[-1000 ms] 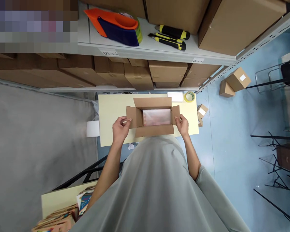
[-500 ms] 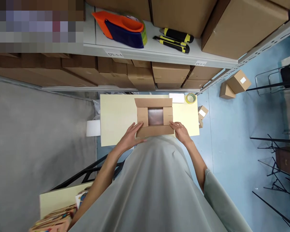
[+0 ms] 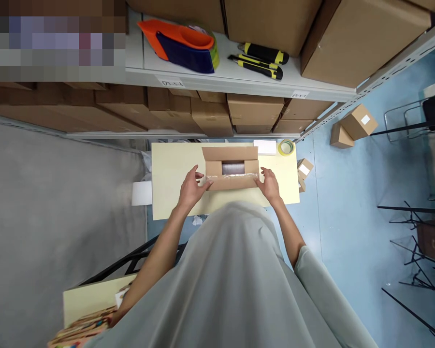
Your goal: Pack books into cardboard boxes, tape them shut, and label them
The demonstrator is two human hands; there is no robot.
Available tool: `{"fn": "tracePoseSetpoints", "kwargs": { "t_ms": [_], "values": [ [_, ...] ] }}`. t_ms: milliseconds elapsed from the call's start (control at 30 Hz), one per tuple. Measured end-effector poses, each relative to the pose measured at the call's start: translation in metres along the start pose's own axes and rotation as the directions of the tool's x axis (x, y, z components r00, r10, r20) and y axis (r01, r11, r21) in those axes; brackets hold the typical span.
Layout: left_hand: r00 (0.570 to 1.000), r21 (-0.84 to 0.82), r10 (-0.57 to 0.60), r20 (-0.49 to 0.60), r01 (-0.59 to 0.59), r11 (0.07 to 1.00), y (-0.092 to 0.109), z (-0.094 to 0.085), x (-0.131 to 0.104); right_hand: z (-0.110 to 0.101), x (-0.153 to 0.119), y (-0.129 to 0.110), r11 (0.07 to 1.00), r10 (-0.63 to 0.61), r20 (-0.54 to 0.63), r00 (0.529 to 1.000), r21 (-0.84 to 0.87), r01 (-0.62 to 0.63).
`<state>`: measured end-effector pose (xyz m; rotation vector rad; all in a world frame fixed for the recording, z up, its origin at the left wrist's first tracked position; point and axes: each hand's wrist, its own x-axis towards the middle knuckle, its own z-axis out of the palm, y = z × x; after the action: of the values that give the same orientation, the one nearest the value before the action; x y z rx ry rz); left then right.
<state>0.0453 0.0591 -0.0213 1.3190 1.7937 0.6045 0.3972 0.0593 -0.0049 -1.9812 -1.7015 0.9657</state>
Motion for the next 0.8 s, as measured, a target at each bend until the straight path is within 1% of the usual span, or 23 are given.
{"fn": "tracePoseSetpoints", "kwargs": {
  "t_ms": [67, 100, 167, 200, 267, 300, 367, 433, 500, 567, 667, 800],
  "values": [
    [1.0, 0.006, 0.01, -0.019, -0.01, 1.0, -0.004, 0.005, 0.012, 0.005, 0.013, 0.004, 0.999, 0.034, 0.01, 0.999, 0.005, -0.034],
    [0.999, 0.004, 0.036, -0.012, -0.036, 0.999, -0.005, 0.006, 0.017, 0.006, 0.019, 0.005, 0.999, 0.031, 0.025, 0.999, 0.006, -0.031],
    [0.991, 0.009, 0.136, 0.017, -0.137, 0.991, -0.002, 0.006, 0.026, 0.005, 0.03, 0.003, 1.0, -0.03, 0.06, 0.998, 0.008, 0.03],
    [0.978, 0.018, 0.204, 0.036, -0.204, 0.979, 0.002, 0.005, 0.03, 0.003, 0.035, 0.001, 0.996, -0.085, 0.081, 0.993, 0.013, 0.085],
    [0.941, 0.041, 0.328, 0.087, -0.332, 0.942, 0.011, 0.002, 0.034, -0.002, 0.042, -0.006, 0.98, -0.2, 0.121, 0.972, 0.034, 0.197],
    [0.92, 0.05, 0.375, 0.114, -0.382, 0.923, 0.016, 0.001, 0.035, -0.004, 0.044, -0.009, 0.97, -0.244, 0.132, 0.961, 0.042, 0.24],
    [0.889, 0.069, 0.434, 0.142, -0.447, 0.892, 0.026, 0.0, 0.031, -0.007, 0.044, -0.015, 0.957, -0.29, 0.122, 0.949, 0.031, 0.289],
    [0.882, 0.101, 0.455, 0.124, -0.468, 0.878, 0.031, 0.0, 0.025, -0.009, 0.039, -0.017, 0.954, -0.297, 0.087, 0.951, -0.002, 0.298],
    [0.883, 0.132, 0.461, 0.086, -0.468, 0.874, 0.032, 0.001, 0.017, -0.009, 0.031, -0.016, 0.955, -0.294, 0.061, 0.954, -0.026, 0.296],
    [0.885, 0.142, 0.461, 0.07, -0.466, 0.873, 0.029, 0.001, 0.009, -0.008, 0.022, -0.014, 0.954, -0.296, 0.051, 0.954, -0.034, 0.298],
    [0.89, 0.127, 0.446, 0.092, -0.454, 0.882, 0.022, 0.002, 0.002, -0.006, 0.011, -0.011, 0.949, -0.311, 0.041, 0.95, -0.048, 0.313],
    [0.917, 0.105, 0.389, 0.089, -0.397, 0.912, 0.015, 0.003, -0.005, -0.006, 0.005, -0.007, 0.955, -0.281, 0.048, 0.959, -0.084, 0.284]
  ]
}}
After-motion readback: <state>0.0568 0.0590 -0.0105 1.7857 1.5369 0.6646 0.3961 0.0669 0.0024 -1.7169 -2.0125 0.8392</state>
